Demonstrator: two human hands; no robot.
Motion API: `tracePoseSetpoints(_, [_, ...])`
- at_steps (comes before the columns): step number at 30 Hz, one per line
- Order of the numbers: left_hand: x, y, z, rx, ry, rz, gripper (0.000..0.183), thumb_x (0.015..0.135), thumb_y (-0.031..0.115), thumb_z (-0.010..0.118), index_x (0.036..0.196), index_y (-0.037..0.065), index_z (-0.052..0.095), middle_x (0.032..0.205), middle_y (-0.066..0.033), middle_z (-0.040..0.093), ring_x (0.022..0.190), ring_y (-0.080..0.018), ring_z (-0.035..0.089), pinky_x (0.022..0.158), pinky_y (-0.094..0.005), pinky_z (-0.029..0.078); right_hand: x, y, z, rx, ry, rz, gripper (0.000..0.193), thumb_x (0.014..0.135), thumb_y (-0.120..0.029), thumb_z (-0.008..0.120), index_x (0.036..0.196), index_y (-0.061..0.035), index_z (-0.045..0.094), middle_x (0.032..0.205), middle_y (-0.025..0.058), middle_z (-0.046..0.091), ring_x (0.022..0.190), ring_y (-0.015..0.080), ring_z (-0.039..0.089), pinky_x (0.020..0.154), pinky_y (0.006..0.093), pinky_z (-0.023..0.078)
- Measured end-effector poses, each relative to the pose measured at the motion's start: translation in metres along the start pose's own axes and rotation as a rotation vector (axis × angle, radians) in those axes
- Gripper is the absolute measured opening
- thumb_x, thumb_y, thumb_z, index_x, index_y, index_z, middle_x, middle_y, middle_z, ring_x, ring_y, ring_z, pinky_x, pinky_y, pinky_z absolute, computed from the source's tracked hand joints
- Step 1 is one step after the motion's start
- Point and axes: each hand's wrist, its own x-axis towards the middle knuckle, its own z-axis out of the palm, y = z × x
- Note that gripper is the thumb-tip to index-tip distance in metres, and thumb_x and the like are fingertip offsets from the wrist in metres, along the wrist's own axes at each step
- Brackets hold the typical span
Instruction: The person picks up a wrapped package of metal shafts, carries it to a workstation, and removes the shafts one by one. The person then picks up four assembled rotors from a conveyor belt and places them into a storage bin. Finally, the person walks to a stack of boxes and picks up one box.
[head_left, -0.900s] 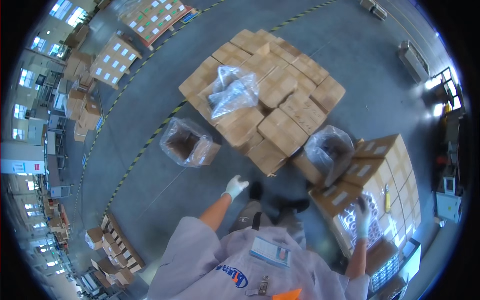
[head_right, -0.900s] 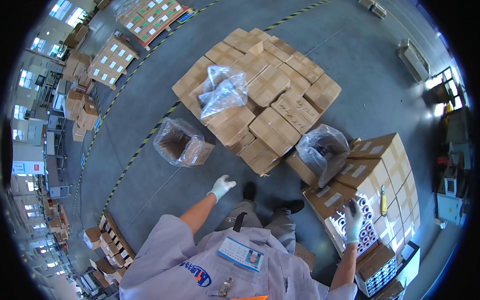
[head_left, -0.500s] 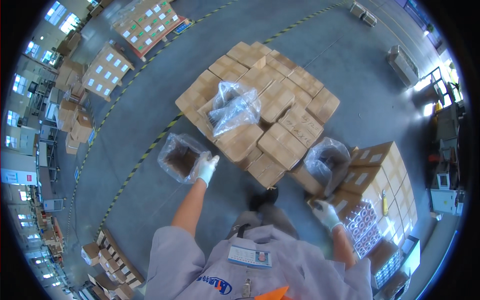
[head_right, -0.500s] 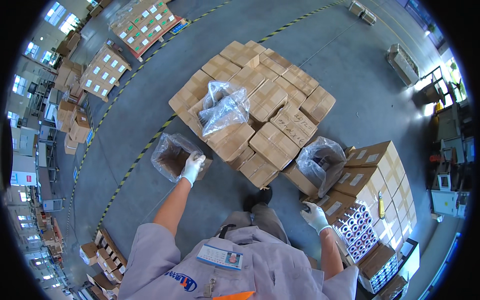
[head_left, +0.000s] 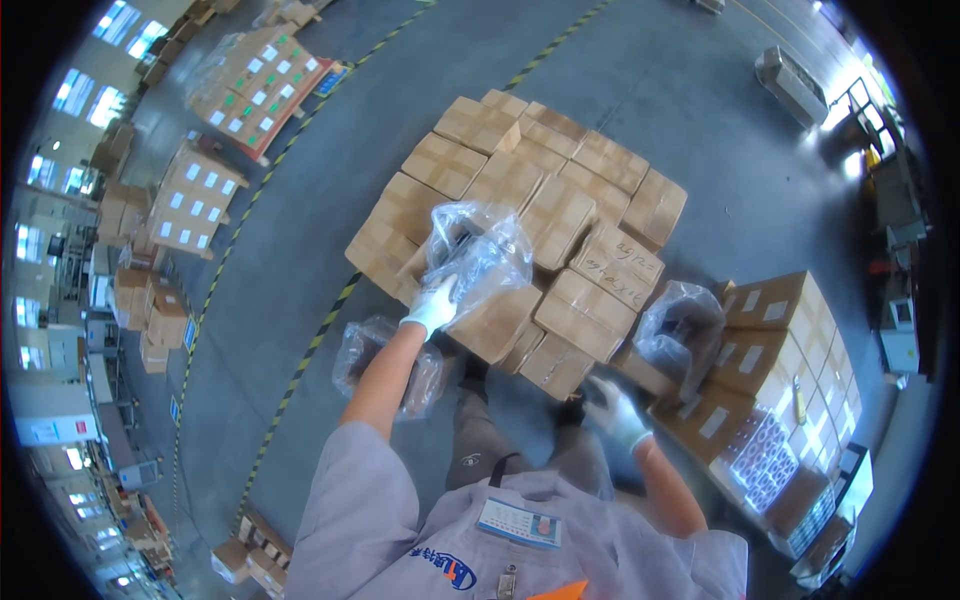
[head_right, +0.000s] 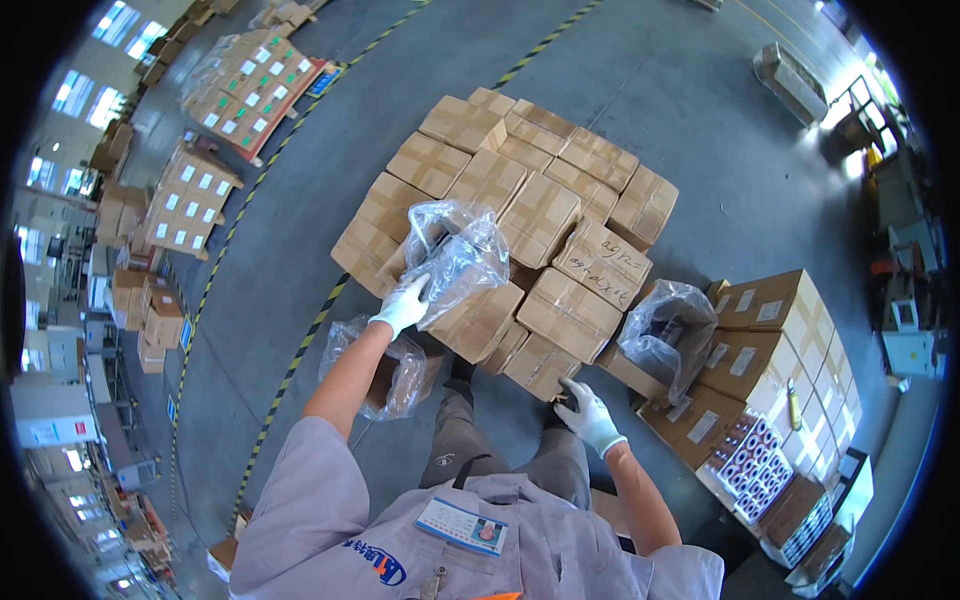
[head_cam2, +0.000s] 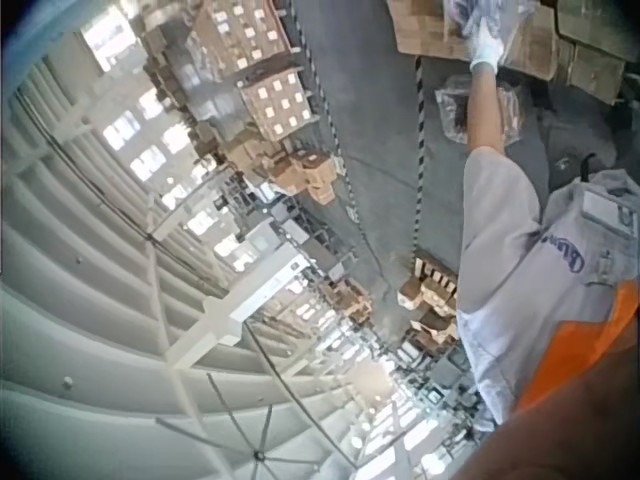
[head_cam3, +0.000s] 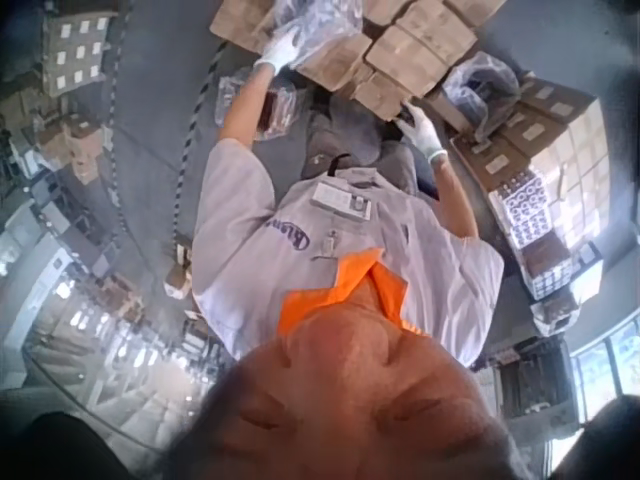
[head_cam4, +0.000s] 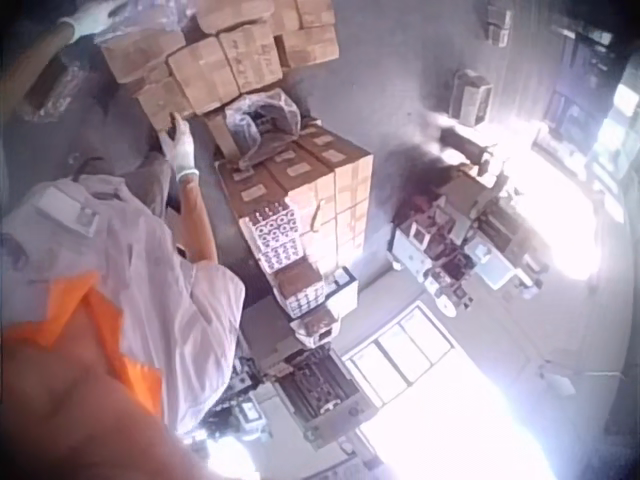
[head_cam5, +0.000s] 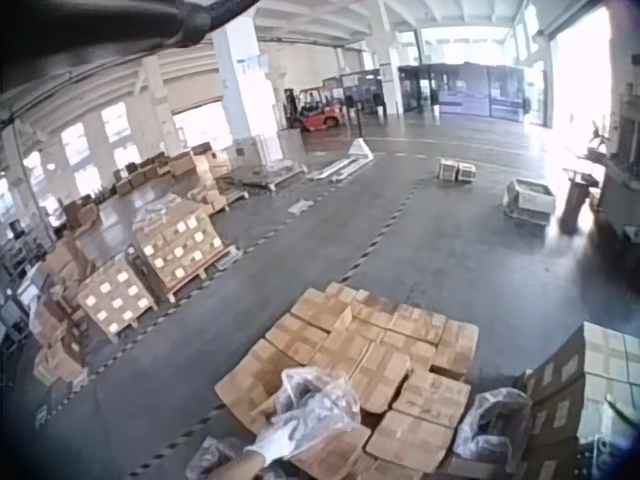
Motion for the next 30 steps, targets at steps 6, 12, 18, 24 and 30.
tracePoseSetpoints(6, [0.119, -0.037, 0.007, 0.332, -0.130, 0.332, 0.082, 0.078, 0.017, 0.063, 0.151, 0.006, 0.029, 0.157, -0.0165, 0.026, 0.143, -0.0351, 0.030, 0.117, -0.0475, 0.026, 0.148, -0.089, 0.052, -0.169, 0.209, -0.175, 0.079, 0.077, -0.020, 0.075, 0.145, -0.0064, 0.039, 0.139, 0.0223, 0.046, 0.128, 0.0411, 0.045, 0.108, 0.0443, 0.038])
tracePoseSetpoints(12, [0.170, -0.062, 0.006, 0.209, -0.279, 0.341, 0.073, 0.078, 0.012, 0.063, 0.147, 0.007, 0.037, 0.142, -0.0232, 0.047, 0.109, -0.0398, 0.062, 0.094, -0.0451, 0.050, 0.308, -0.126, 0.093, -0.517, 0.328, -0.303, 0.085, 0.073, -0.019, 0.077, 0.147, -0.0073, 0.036, 0.142, 0.0248, 0.044, 0.131, 0.0407, 0.042, 0.109, 0.0465, 0.035])
tracePoseSetpoints(18, [0.122, -0.191, -0.023, 0.324, -0.345, 0.788, 0.014, 0.080, 0.016, 0.061, 0.092, 0.011, 0.067, 0.086, -0.0106, 0.065, 0.084, -0.0295, 0.066, 0.074, -0.0444, 0.051, 0.319, -0.112, 0.139, -0.484, -0.170, 0.045, 0.061, 0.082, -0.027, 0.068, 0.138, -0.0144, 0.050, 0.120, 0.0207, 0.063, 0.100, 0.0354, 0.066, 0.085, 0.0394, 0.054])
tracePoseSetpoints(24, [0.041, -0.234, -0.038, 0.570, -0.666, 0.725, 0.020, 0.085, 0.019, 0.057, 0.103, 0.015, 0.063, 0.095, -0.0110, 0.064, 0.090, -0.0264, 0.067, 0.075, -0.0437, 0.051, 0.236, -0.098, 0.208, -0.469, -0.529, -0.139, 0.032, 0.087, -0.023, 0.057, 0.117, -0.0207, 0.067, 0.111, 0.0117, 0.068, 0.095, 0.0295, 0.068, 0.082, 0.0414, 0.054])
tracePoseSetpoints(30, [0.044, -0.252, 0.000, 0.346, -0.506, 0.011, 0.027, 0.083, 0.020, 0.057, 0.108, 0.017, 0.068, 0.114, -0.0111, 0.065, 0.105, -0.0323, 0.064, 0.089, -0.0446, 0.051, 0.253, -0.079, 0.265, -0.641, -0.429, -0.080, 0.033, 0.086, -0.021, 0.056, 0.117, -0.0166, 0.067, 0.108, 0.0158, 0.068, 0.099, 0.0333, 0.066, 0.084, 0.0417, 0.053])
